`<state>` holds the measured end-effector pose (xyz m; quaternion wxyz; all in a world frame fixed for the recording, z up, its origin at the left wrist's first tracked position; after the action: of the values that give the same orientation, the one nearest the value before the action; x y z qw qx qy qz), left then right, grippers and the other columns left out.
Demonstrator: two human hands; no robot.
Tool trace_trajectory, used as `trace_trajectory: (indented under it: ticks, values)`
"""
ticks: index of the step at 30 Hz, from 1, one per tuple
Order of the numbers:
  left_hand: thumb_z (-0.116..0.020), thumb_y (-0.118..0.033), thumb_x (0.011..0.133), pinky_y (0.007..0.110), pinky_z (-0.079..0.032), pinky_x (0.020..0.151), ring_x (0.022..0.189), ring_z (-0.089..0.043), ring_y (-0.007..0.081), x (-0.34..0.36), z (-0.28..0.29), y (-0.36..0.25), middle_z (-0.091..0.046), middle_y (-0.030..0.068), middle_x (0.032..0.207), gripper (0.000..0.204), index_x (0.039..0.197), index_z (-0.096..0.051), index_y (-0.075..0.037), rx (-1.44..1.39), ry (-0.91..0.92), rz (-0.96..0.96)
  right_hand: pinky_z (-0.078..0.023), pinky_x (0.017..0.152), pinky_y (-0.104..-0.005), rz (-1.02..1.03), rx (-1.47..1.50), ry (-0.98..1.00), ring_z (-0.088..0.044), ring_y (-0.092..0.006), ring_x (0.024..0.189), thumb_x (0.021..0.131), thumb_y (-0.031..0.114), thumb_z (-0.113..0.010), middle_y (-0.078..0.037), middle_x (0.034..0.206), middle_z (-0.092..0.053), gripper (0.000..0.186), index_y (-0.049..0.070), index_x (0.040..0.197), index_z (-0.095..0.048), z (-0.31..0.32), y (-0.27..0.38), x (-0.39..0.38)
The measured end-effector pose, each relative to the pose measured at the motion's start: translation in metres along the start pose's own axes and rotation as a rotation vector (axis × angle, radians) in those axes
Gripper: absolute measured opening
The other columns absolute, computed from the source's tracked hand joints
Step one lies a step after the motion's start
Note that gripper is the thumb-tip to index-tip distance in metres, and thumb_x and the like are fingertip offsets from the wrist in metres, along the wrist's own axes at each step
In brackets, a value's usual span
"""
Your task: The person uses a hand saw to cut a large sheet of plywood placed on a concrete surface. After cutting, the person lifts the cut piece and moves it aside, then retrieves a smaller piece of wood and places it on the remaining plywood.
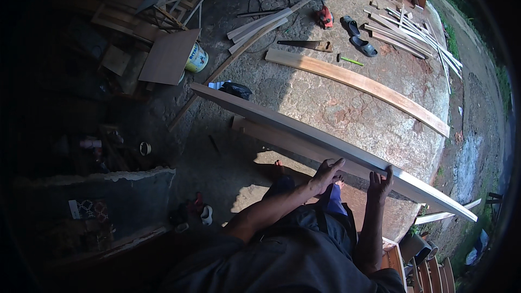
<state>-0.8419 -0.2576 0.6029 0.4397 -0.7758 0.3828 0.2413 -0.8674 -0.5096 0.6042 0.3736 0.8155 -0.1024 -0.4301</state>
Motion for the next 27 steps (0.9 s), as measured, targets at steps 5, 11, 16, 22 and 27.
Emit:
trace_trajectory:
  ticks: [5,11,16,22,27]
  values:
    - [-0.068,-0.044,0.094,0.037,-0.050,0.085,0.102,-0.061,0.0167,-0.082,0.162,-0.058,-0.057,0.0025,0.120,0.059,0.139,-0.048,-0.012,0.230,-0.226,-0.024,-0.039,0.108,-0.0575,0.108,0.047,-0.114,-0.043,-0.0355,0.133,0.084,0.052,-0.073,-0.012,0.141,-0.039,0.070,0.018,0.140,-0.047,0.008,-0.001,-0.017]
    - [-0.065,-0.031,0.097,0.028,-0.048,0.066,0.082,-0.058,0.0108,-0.173,0.384,-0.093,-0.056,0.0002,0.104,0.038,0.127,-0.053,-0.012,0.080,-0.703,-0.124,-0.041,0.105,-0.0612,0.181,0.122,-0.241,-0.041,-0.0377,0.134,0.086,0.052,-0.071,-0.015,0.144,-0.037,0.074,0.018,0.145,-0.042,0.017,-0.010,-0.036]
    - [-0.060,-0.032,0.099,0.038,-0.053,0.080,0.100,-0.064,0.0255,-0.229,0.456,-0.114,-0.059,0.0103,0.121,0.041,0.131,-0.051,-0.008,-0.130,-0.982,-0.246,-0.046,0.101,-0.0609,0.219,0.034,-0.250,-0.043,-0.0406,0.132,0.080,0.051,-0.075,-0.018,0.143,-0.039,0.080,0.012,0.140,-0.039,-0.012,-0.011,-0.040]
    - [-0.060,-0.036,0.100,0.044,-0.052,0.091,0.107,-0.063,0.0290,-0.211,0.424,-0.138,-0.058,0.0131,0.127,0.051,0.140,-0.045,-0.009,0.068,-0.820,-0.272,-0.045,0.101,-0.0640,0.238,0.081,-0.267,-0.041,-0.0411,0.133,0.079,0.051,-0.076,-0.016,0.144,-0.039,0.073,0.011,0.134,-0.047,-0.001,-0.011,-0.028]
    - [-0.062,-0.037,0.099,0.043,-0.051,0.091,0.110,-0.063,0.0296,-0.208,0.423,-0.170,-0.057,0.0148,0.130,0.054,0.141,-0.045,-0.008,0.130,-0.820,-0.294,-0.045,0.101,-0.0632,0.236,0.073,-0.270,-0.042,-0.0401,0.133,0.080,0.050,-0.077,-0.015,0.142,-0.042,0.072,0.012,0.134,-0.047,0.002,-0.011,-0.029]
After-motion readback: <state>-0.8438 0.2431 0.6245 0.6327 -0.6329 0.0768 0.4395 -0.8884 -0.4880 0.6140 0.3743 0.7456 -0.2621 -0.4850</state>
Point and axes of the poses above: each hand's wrist, its own x-axis towards the middle knuckle, its own z-axis out of the back of the hand, y = z × x, the point moved 7 cm from there along x, towards the middle knuckle
